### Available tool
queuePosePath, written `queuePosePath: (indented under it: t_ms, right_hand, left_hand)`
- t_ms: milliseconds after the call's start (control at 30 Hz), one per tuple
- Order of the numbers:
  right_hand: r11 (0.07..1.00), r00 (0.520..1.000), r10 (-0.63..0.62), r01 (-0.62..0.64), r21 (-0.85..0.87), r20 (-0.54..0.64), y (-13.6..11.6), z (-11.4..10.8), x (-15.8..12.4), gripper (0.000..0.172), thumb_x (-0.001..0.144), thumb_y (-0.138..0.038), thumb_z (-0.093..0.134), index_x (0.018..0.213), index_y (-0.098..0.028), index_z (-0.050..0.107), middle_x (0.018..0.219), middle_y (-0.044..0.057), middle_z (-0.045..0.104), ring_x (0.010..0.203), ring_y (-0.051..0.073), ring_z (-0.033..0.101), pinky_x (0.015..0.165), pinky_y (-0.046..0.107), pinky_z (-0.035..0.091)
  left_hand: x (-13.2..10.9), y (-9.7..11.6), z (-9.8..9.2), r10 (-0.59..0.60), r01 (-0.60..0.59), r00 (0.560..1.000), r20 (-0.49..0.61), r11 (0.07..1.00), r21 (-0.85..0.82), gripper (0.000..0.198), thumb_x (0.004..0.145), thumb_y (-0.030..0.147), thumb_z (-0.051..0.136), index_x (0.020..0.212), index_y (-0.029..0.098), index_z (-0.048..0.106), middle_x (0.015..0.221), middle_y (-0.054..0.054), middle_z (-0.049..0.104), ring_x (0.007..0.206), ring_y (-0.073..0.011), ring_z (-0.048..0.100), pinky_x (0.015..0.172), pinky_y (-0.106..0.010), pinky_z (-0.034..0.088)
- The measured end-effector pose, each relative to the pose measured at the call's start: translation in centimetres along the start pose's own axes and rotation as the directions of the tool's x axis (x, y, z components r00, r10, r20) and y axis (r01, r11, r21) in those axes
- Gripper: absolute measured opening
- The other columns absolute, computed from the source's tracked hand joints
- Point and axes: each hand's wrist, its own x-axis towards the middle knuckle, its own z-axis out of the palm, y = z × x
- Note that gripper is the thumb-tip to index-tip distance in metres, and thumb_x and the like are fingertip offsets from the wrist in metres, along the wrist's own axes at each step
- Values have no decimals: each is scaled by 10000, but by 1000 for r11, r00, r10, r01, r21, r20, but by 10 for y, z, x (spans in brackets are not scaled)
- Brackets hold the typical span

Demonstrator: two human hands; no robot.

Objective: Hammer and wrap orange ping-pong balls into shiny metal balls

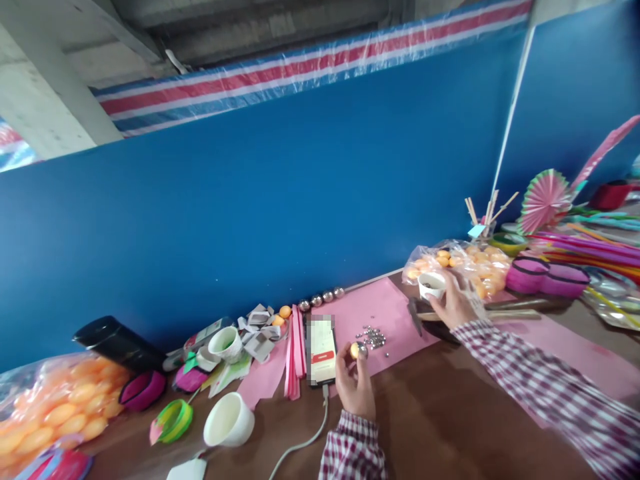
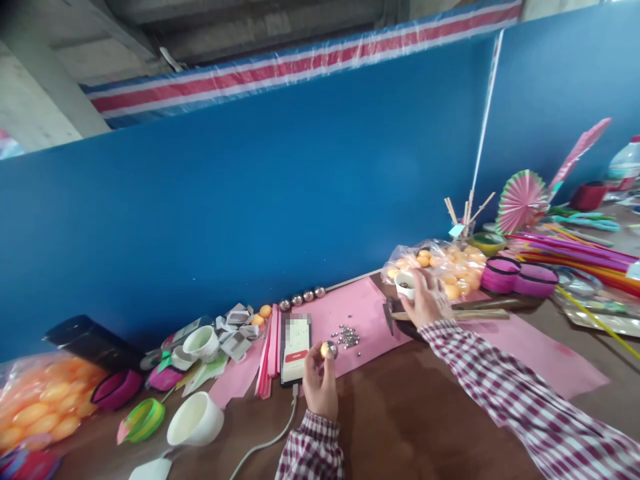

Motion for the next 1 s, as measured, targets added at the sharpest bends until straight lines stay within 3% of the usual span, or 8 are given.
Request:
queuePosePath:
  t_ms: [67, 133, 333, 433, 600, 667, 833, 1000]
  right_hand:
    - [978, 969, -208, 201, 61, 130, -25, -9, -17, 245, 827, -276, 393, 1013, -189, 526, 1001, 94, 553, 927, 225, 489, 825, 369, 366]
    - [916, 854, -400, 359, 181, 332, -49, -9, -35, 188, 833, -241, 398, 818, -206, 583, 821, 48, 588, 775, 175, 510, 731, 310, 388]
    - [861, 687, -499, 463, 212, 528, -86, 19, -55, 252, 853, -250, 386, 758, -194, 613, 758, 47, 600, 757, 172, 518, 630, 268, 366]
    - [874, 688, -466, 458, 165, 557, -91, 28, -47, 222, 841, -247, 411, 788, -205, 623, 778, 47, 612, 765, 181, 519, 608, 266, 350]
    - [905, 782, -422, 390, 169, 458, -103, 29, -37, 244, 856, -258, 375, 823, -183, 604, 823, 62, 599, 782, 170, 499, 658, 276, 355]
    - [872, 764, -489, 418, 255, 420, -111, 31, -37, 230, 849, -281, 390, 860, -179, 595, 854, 63, 587, 814, 170, 486, 704, 285, 360]
    - [774, 633, -633, 492, 399, 446, -131, 43, -43, 134, 765, -251, 517, 814, -185, 622, 859, 44, 595, 871, 179, 466, 758, 296, 352]
    - [845, 713, -532, 418, 333, 456, -123, 51, -38, 198, 804, -207, 442, 757, -164, 630, 847, 65, 602, 870, 181, 477, 778, 298, 352]
  left_hand:
    - [1, 0, 0, -29, 29, 999, -20, 1000, -2, 414, 730, 385, 557, 1045, 120, 510, 959, -124, 608, 860, -192, 597, 749, -317, 467]
    - [1, -1, 0, -32, 32, 999, -25, 999, -9, 399, 733, 391, 551, 1025, 121, 515, 939, -114, 611, 848, -186, 597, 745, -312, 465]
    - [-3, -1, -1, 5, -5, 992, -125, 1000, 0, 399, 752, 412, 516, 1036, 132, 528, 941, -104, 609, 826, -179, 592, 721, -303, 467]
    - [-3, 0, -3, 30, -30, 987, -155, 1000, 3, 404, 768, 405, 494, 1063, 130, 519, 987, -113, 596, 872, -188, 579, 750, -314, 458]
    - [1, 0, -5, 14, -20, 970, -243, 1000, -20, 403, 772, 408, 486, 1057, 126, 524, 1044, -127, 579, 961, -202, 548, 833, -337, 426]
    - [3, -2, -4, 3, -19, 964, -264, 998, -56, 405, 772, 412, 481, 1061, 131, 523, 1056, -128, 576, 967, -206, 550, 832, -342, 430]
    - [5, -4, -5, -28, 16, 966, -257, 999, -49, 407, 748, 434, 501, 1020, 134, 548, 1031, -122, 594, 963, -215, 554, 844, -354, 425]
    - [5, -4, -5, 2, -1, 975, -222, 1000, 4, 387, 745, 430, 507, 991, 136, 560, 1004, -115, 600, 950, -216, 553, 851, -365, 419]
